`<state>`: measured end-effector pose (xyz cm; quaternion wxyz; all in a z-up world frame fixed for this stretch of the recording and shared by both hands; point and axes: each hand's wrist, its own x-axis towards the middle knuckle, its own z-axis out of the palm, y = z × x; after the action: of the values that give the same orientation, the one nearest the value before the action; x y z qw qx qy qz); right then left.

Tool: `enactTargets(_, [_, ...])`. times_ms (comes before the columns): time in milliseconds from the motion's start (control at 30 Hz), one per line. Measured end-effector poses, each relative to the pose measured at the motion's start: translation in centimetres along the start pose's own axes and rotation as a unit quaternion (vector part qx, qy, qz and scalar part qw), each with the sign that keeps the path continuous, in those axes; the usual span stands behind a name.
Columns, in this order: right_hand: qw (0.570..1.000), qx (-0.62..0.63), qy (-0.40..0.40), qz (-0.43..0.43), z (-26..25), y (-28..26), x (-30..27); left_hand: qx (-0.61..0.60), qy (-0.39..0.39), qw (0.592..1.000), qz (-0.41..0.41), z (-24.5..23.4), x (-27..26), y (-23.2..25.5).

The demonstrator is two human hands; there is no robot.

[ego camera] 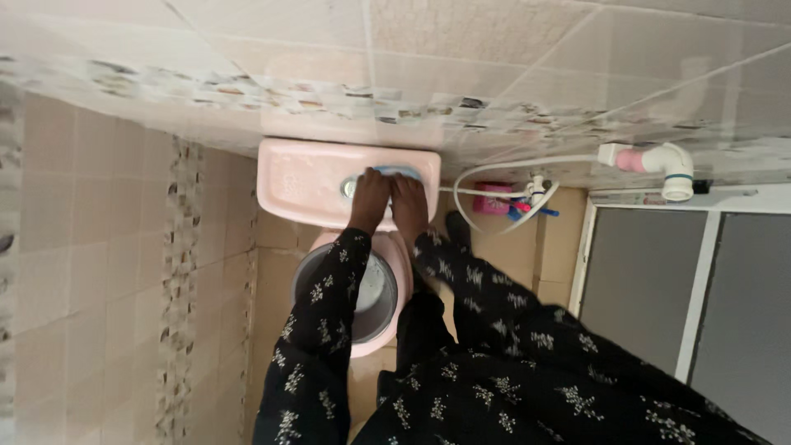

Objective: The person cleans a pink toilet by scrubbing the seat and tank with a blue sponge. They rinse the sponge in a bucket of soapy water, wash small plastic containers in a sink, and pour soapy water from a blue bowl into the toilet bowl.

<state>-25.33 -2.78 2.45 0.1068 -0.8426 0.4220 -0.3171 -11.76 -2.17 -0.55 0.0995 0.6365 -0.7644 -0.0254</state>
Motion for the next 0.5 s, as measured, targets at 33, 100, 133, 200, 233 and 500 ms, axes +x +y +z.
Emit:
enactTargets(33, [0.999,0.013,-0.043,-0.004,0.2,0.8,1.3,-0.007,0.003,1.0,-0.012,0.1,0.8,-0.7])
enactTargets(100, [0.99,0.039,-0.132,-0.012,0.2,2.3,3.3,-0.023,0.006,0.999,-0.037,0.5,2.1,-1.8])
enactTargets(133, [0.992,0.039,-0.119,-0.018,0.4,2.6,3.7,-0.022,-0.004,0.999,-0.039,0.9,2.5,-2.3])
enactTargets(200, [0.993,0.041,-0.102,-0.031,0.8,2.8,2.7,-0.023,-0.03,0.998,-0.05,2.3,1.9,-2.3])
enactTargets(233, [0.994,0.033,-0.102,-0.017,1.3,2.9,2.1,0.001,-0.048,0.998,-0.044,3.1,1.7,-2.2])
enactTargets(500, [0.992,0.084,-0.096,-0.013,-1.1,1.2,0.7,0.002,0.014,0.998,-0.067,0.3,-2.1,2.5])
